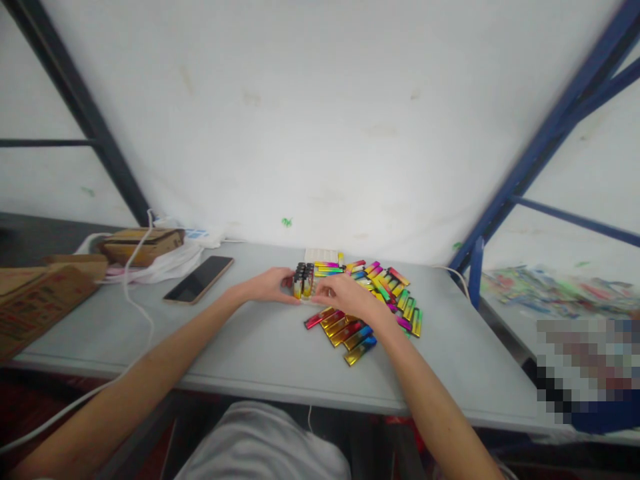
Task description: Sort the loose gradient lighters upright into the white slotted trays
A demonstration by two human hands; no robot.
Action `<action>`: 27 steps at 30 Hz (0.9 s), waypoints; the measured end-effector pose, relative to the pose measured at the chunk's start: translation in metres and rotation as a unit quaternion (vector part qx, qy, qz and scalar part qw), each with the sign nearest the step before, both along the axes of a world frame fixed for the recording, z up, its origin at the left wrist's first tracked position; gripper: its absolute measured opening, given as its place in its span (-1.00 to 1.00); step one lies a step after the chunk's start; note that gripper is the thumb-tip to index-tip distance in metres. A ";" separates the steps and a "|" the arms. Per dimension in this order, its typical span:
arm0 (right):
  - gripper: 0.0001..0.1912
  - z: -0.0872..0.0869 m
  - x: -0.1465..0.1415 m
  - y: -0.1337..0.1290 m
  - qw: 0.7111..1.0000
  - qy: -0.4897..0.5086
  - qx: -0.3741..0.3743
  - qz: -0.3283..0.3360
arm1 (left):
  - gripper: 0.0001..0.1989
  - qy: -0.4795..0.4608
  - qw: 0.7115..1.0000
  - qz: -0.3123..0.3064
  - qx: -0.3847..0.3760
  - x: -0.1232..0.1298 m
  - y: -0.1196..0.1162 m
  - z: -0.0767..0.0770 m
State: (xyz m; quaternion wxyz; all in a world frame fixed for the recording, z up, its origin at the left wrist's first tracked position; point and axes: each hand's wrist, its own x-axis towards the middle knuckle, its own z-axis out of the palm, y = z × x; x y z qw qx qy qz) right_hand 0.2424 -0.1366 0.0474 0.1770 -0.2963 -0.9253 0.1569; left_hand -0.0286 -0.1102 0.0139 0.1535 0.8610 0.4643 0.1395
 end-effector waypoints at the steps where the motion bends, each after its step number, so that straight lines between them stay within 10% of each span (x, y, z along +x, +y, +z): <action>1: -0.72 0.000 0.003 -0.002 1.000 -0.007 -0.013 0.019 | -0.31 0.000 1.000 0.001 -0.001 0.000 0.000 0.000; 7: -0.79 -0.015 -0.004 -0.009 0.992 -0.078 -0.019 0.098 | -0.32 -0.005 1.000 0.000 0.000 0.002 -0.002 0.002; 16: -0.71 -0.016 -0.005 -0.006 0.986 0.123 -0.115 0.004 | -0.33 -0.020 1.000 0.006 -0.013 0.002 -0.002 0.003; 27: -0.36 -0.024 -0.035 -0.007 0.853 0.366 -0.348 -0.133 | -0.35 -0.017 1.000 0.000 -0.009 0.002 -0.001 0.003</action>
